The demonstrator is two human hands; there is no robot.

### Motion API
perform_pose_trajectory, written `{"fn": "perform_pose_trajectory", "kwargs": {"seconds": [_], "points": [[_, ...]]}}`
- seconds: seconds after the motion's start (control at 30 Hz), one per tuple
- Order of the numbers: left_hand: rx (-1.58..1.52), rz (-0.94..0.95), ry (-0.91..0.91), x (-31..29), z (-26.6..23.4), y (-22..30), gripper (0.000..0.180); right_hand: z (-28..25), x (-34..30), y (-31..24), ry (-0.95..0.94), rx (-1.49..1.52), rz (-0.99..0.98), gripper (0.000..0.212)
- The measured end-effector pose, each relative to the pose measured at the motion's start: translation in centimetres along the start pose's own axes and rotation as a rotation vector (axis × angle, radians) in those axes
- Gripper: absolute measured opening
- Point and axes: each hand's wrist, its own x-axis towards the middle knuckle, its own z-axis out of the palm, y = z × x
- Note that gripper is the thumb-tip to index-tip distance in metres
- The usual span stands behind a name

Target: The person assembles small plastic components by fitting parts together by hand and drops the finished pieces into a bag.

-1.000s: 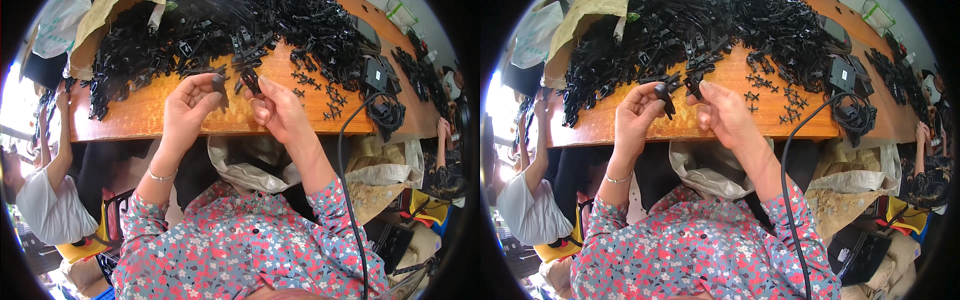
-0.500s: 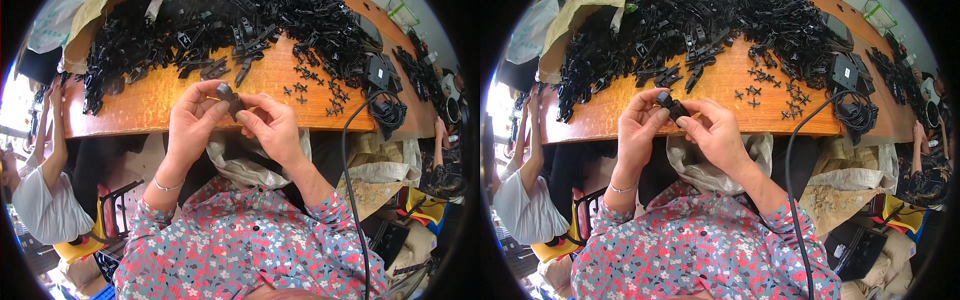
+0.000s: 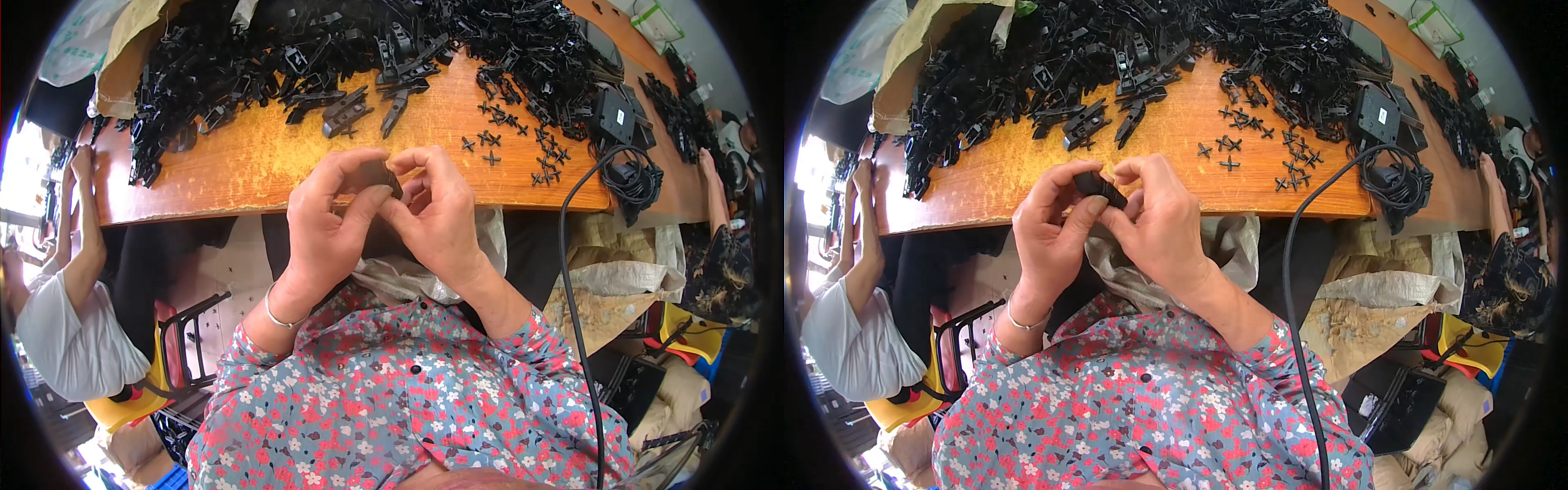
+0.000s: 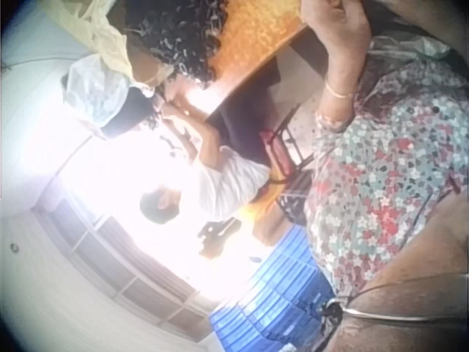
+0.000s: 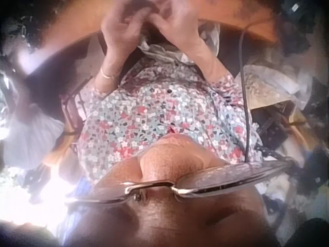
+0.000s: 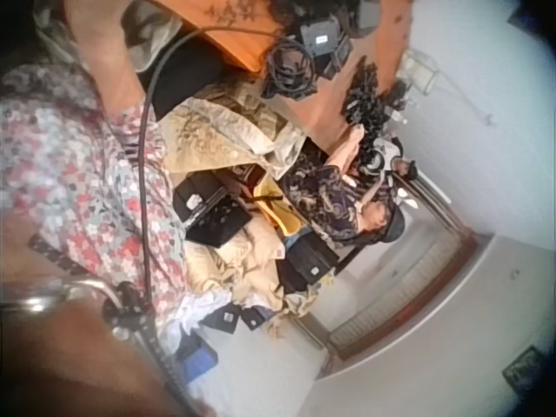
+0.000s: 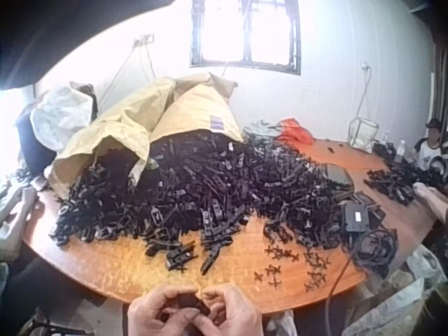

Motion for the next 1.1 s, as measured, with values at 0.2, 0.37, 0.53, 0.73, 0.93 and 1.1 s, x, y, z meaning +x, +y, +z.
{"fn": "perform_pose_trajectory", "kwargs": {"seconds": [0.2,0.37,0.53,0.73,0.93,1.1], "points": [[0.081,0.006,-0.032,0.2,-0.6,-0.2,0.031,0.0,-0.2,0.9,-0.105,0.156,0.043,0.045],[-0.206,-0.105,-0.112,1.6,-1.7,0.0,0.045,-1.6,-1.0,-1.5,-0.310,0.299,0.249,0.029],[-0.539,-0.265,-0.300,2.3,-0.5,-0.1,0.075,-0.5,-2.3,-1.5,-0.395,0.375,0.279,0.018],[-0.455,-0.067,-0.465,0.4,0.7,1.0,0.054,-1.1,-3.0,-1.0,-0.359,0.298,0.149,0.021],[-0.421,-0.283,-0.081,-0.9,0.4,0.0,0.045,0.6,-3.0,-0.6,-0.424,0.251,0.161,0.016],[-0.160,-0.066,0.200,0.5,-1.1,-0.4,0.037,0.0,-2.8,-2.6,-0.542,0.524,0.354,0.019]]}}
